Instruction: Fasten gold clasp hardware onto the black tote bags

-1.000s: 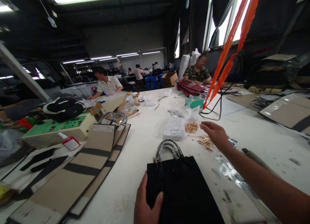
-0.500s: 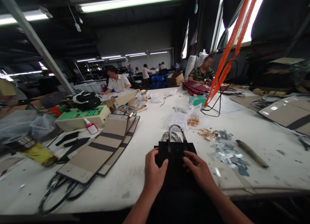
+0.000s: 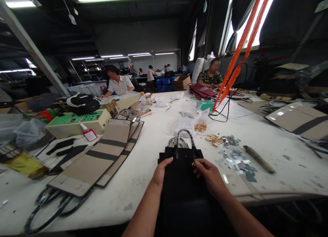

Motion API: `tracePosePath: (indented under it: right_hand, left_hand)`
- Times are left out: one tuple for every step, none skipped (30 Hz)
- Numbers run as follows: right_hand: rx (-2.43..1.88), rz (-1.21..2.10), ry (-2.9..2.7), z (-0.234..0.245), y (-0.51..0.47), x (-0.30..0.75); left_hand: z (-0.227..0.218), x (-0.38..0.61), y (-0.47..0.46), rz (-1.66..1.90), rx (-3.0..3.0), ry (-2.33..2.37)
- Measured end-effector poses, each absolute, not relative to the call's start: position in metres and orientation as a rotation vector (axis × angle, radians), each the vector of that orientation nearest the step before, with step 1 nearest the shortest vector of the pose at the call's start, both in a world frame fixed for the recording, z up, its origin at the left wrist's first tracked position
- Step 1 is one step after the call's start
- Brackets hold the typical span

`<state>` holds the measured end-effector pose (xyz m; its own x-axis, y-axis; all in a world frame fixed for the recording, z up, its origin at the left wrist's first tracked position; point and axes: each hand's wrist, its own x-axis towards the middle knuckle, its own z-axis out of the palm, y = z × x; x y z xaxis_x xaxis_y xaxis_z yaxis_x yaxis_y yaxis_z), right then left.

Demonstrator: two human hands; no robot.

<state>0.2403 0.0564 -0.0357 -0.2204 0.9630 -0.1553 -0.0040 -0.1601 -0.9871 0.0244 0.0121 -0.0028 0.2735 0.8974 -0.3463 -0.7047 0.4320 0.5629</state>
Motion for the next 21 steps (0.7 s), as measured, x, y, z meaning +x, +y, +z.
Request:
tracePosePath:
  right_hand:
    - [-1.209,1.506,-1.272,-0.034,0.058,0.240]
    - [-1.224,1.508,-1.284,-0.031,0.059,0.239]
    - [-1.241,1.508,-1.316,-0.027,0.062,0.238]
    - [-1.262,1.500,-1.362,-0.023,0.065,0.237]
    - [-1.286,1.484,-1.419,-0.018,0.069,0.237]
    - [-1.306,1.460,-1.480,-0.013,0.073,0.236]
    - [-1.324,1.427,-1.538,-0.008,0.078,0.235]
    - [-1.343,1.392,-1.596,-0.004,0.083,0.234]
    - [-1.364,1.357,-1.655,0.001,0.089,0.233]
    - [-1.386,1.321,-1.714,0.004,0.094,0.233]
    - [-1.405,1.282,-1.777,0.008,0.098,0.233]
    - [-1.420,1.238,-1.843,0.011,0.102,0.233]
    - [-1.428,1.195,-1.913,0.015,0.106,0.233]
    - [-1.426,1.158,-1.981,0.018,0.109,0.232]
    - [-1.419,1.127,-2.045,0.021,0.111,0.232]
    - [-1.412,1.105,-2.105,0.025,0.114,0.231]
    - [-1.409,1.089,-2.160,0.029,0.116,0.229]
    - [-1.411,1.074,-2.205,0.032,0.118,0.227]
    - [-1.410,1.049,-2.249,0.035,0.120,0.225]
    - [-1.407,1.014,-2.291,0.038,0.122,0.223]
    - [-1.403,0.972,-2.330,0.040,0.124,0.220]
  left_hand:
    - [-0.008,0.024,0.014,1.137,0.267,0.662]
    - [-0.014,0.024,0.016,1.175,0.217,0.653]
    - [-0.019,0.023,0.018,1.205,0.176,0.660]
    - [-0.024,0.022,0.019,1.221,0.145,0.671]
    - [-0.028,0.021,0.021,1.220,0.123,0.678]
    - [-0.031,0.020,0.022,1.210,0.111,0.678]
    - [-0.033,0.019,0.023,1.200,0.106,0.676]
    - [-0.035,0.019,0.024,1.193,0.107,0.670]
    - [-0.036,0.019,0.025,1.189,0.111,0.663]
    - [-0.037,0.019,0.026,1.188,0.114,0.656]
    - [-0.038,0.019,0.026,1.188,0.115,0.651]
    - [-0.039,0.019,0.026,1.188,0.112,0.649]
    - [-0.039,0.019,0.027,1.186,0.107,0.646]
    - [-0.039,0.020,0.027,1.183,0.098,0.642]
    - [-0.039,0.020,0.027,1.181,0.091,0.638]
    - [-0.039,0.020,0.027,1.181,0.086,0.634]
    - [-0.038,0.020,0.027,1.184,0.084,0.634]
    - [-0.037,0.021,0.027,1.186,0.084,0.638]
    - [-0.035,0.021,0.027,1.186,0.086,0.644]
    - [-0.034,0.022,0.026,1.186,0.088,0.652]
    - [-0.032,0.022,0.026,1.184,0.090,0.658]
